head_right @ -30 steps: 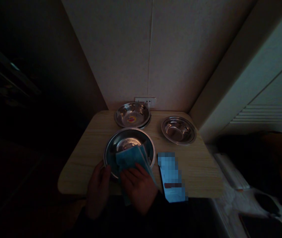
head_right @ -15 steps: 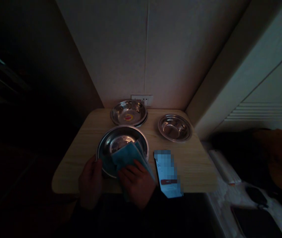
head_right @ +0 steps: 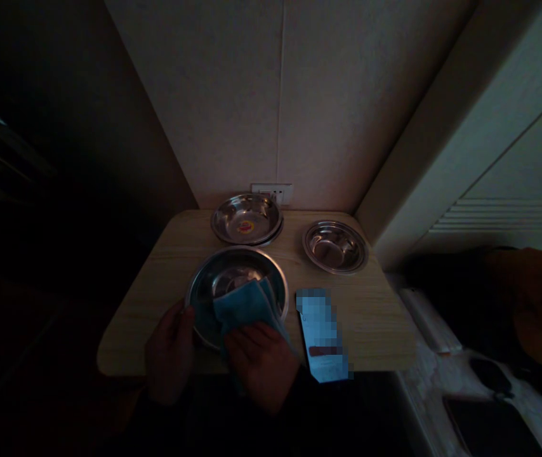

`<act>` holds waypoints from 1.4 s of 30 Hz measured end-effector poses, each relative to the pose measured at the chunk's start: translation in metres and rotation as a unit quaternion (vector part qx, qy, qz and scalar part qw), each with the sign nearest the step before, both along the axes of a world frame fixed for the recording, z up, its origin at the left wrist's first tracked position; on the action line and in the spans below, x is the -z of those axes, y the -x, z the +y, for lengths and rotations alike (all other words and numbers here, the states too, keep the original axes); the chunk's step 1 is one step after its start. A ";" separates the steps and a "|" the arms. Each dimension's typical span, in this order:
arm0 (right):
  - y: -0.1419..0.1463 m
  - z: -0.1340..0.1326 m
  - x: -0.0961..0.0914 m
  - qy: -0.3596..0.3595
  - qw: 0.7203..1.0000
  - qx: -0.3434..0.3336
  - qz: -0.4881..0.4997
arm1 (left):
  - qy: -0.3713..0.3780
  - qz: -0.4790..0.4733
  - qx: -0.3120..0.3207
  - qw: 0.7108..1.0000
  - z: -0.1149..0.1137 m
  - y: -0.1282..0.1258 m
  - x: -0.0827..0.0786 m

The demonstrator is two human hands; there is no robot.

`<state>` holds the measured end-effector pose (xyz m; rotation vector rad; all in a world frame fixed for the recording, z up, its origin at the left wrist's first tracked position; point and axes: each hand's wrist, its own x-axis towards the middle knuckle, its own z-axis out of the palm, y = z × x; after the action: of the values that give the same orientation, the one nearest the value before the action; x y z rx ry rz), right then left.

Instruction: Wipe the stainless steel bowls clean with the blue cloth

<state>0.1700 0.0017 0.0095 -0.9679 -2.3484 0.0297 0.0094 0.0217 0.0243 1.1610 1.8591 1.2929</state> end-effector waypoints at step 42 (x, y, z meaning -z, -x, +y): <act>0.010 0.010 0.012 0.009 0.999 0.031 -0.016 | -0.027 0.040 0.020 0.999 -0.012 -0.007 0.028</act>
<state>0.1597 0.0116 -0.0023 -1.0563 -2.3505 0.0103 0.0169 0.0100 -0.0039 1.2888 1.8578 1.2977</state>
